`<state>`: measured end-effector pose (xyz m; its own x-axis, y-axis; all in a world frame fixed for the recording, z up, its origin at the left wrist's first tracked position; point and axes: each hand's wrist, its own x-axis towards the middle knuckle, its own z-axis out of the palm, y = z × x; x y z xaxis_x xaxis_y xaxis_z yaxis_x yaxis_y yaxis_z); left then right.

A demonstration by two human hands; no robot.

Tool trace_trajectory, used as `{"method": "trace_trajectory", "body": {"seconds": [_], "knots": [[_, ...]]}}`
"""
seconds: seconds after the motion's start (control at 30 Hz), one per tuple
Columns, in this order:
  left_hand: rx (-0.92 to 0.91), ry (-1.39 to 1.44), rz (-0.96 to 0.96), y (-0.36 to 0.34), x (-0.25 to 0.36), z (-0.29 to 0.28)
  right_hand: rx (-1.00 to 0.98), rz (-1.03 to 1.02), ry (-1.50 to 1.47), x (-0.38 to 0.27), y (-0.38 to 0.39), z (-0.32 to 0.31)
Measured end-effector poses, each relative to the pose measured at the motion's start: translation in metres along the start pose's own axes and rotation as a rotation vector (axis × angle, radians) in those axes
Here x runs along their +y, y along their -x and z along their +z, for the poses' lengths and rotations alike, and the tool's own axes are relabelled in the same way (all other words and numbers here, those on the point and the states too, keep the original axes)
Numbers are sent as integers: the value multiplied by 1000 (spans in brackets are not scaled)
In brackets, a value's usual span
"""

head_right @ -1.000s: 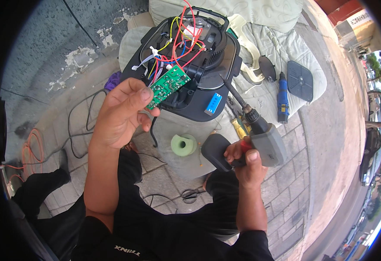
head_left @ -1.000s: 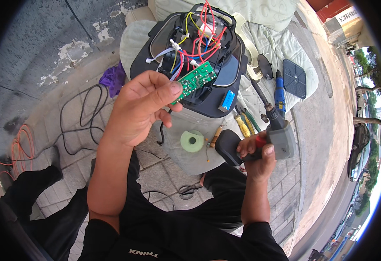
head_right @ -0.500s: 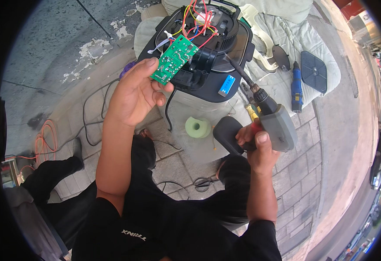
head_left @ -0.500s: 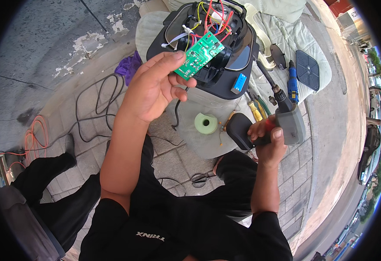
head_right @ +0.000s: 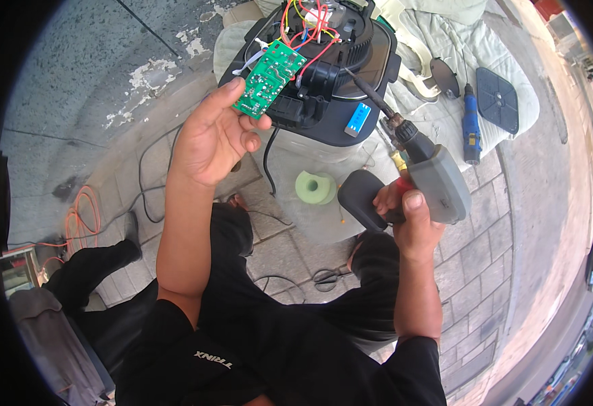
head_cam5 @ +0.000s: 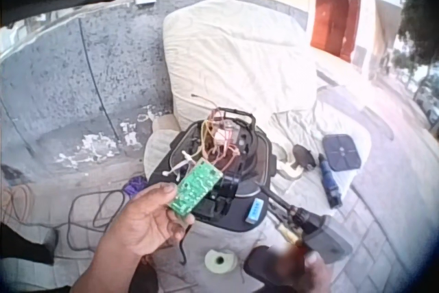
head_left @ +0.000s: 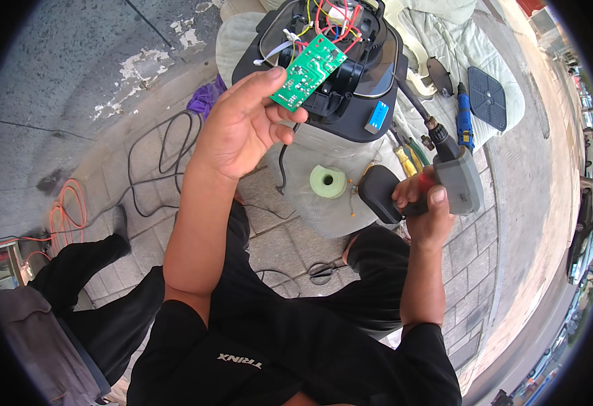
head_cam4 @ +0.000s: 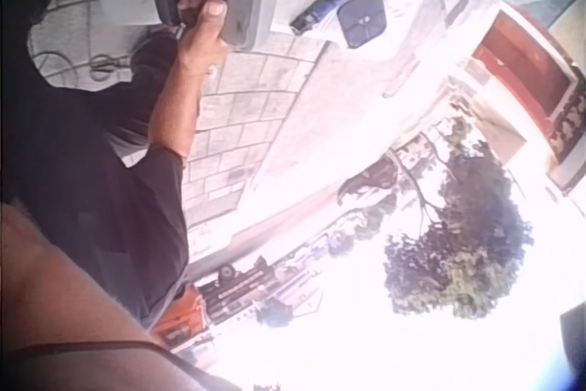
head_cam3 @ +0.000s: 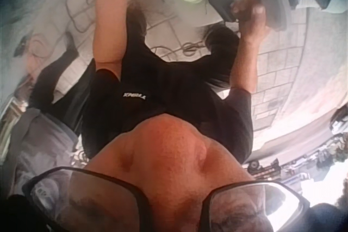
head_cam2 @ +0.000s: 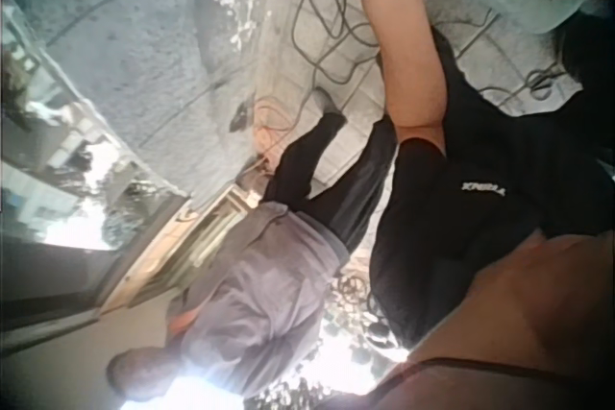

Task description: The person solders a green circuit board using a soldering iron and solder wire. They repeatedly apply solder to various points on the board while holding it in one hand and the iron in the other.

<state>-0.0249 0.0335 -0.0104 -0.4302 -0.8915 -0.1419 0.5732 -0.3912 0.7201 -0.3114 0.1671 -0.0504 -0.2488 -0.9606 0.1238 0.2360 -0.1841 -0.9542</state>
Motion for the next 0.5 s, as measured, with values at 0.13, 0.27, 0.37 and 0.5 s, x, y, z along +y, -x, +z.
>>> {"method": "trace_trajectory", "body": {"seconds": [0.13,0.27,0.37,0.5], "knots": [[-2,3,-5,-1,1,1,2,-5,13,1,1,1],[-13,1,-17,-1,1,-2,-1,-15,-9,3,0,2],[-20,21,-17,-2,1,1,-7,-16,-56,4,2,-1],[1,30,-13,0,2,0,-12,4,-46,1,1,3]]}}
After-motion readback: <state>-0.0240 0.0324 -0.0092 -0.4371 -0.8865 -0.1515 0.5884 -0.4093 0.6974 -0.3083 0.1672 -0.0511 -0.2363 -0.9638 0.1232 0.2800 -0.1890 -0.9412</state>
